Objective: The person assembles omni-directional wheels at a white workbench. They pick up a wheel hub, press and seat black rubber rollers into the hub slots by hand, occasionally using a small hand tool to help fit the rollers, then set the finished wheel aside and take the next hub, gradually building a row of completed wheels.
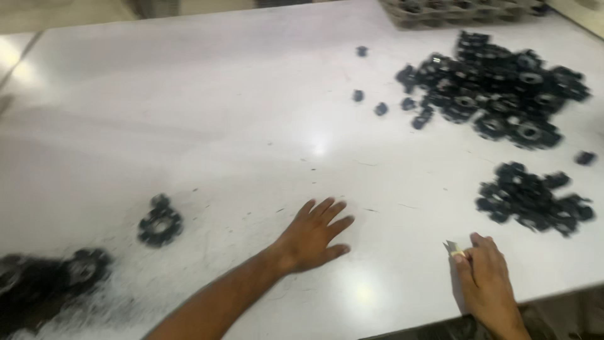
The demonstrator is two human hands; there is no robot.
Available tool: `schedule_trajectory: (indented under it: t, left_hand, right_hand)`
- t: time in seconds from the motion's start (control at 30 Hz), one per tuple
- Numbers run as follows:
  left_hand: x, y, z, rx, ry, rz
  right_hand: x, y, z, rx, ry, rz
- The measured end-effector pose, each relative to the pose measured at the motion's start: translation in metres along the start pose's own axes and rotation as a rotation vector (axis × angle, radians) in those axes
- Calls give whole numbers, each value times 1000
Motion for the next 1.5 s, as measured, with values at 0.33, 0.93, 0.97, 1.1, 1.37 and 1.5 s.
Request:
schedule_trajectory:
  t: [0.33,0.93,0.97,1.1,1.37,1.5]
  left_hand:
    - [39,60,356,-386,-275,23]
    - [138,-127,301,-517,-812,62]
    - [151,-137,288,-494,-875,102]
    - [195,-159,242,-399,-1022,154]
    - [156,-109,190,-196,-647,204]
    - [72,-45,213,-10,-356,291]
  right_hand:
    - [167,77,-107,85,-401,-153]
    - [461,134,142,1091,-768,-667]
    - [446,124,135,929,-708,-1004]
    - [345,109,110,568,-228,-1185]
    - [213,115,39,330,205,-798]
    - [212,105,36,234,-106,-670]
Point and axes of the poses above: each hand's wrist, its own z-axis away from the middle knuckle, its own y-axis out of the palm, x = y × z, the point moved 4 cm from there along -z, towards the middle knuckle, and after that the axes turned 8 degrees about z, right-handed, at the moved point
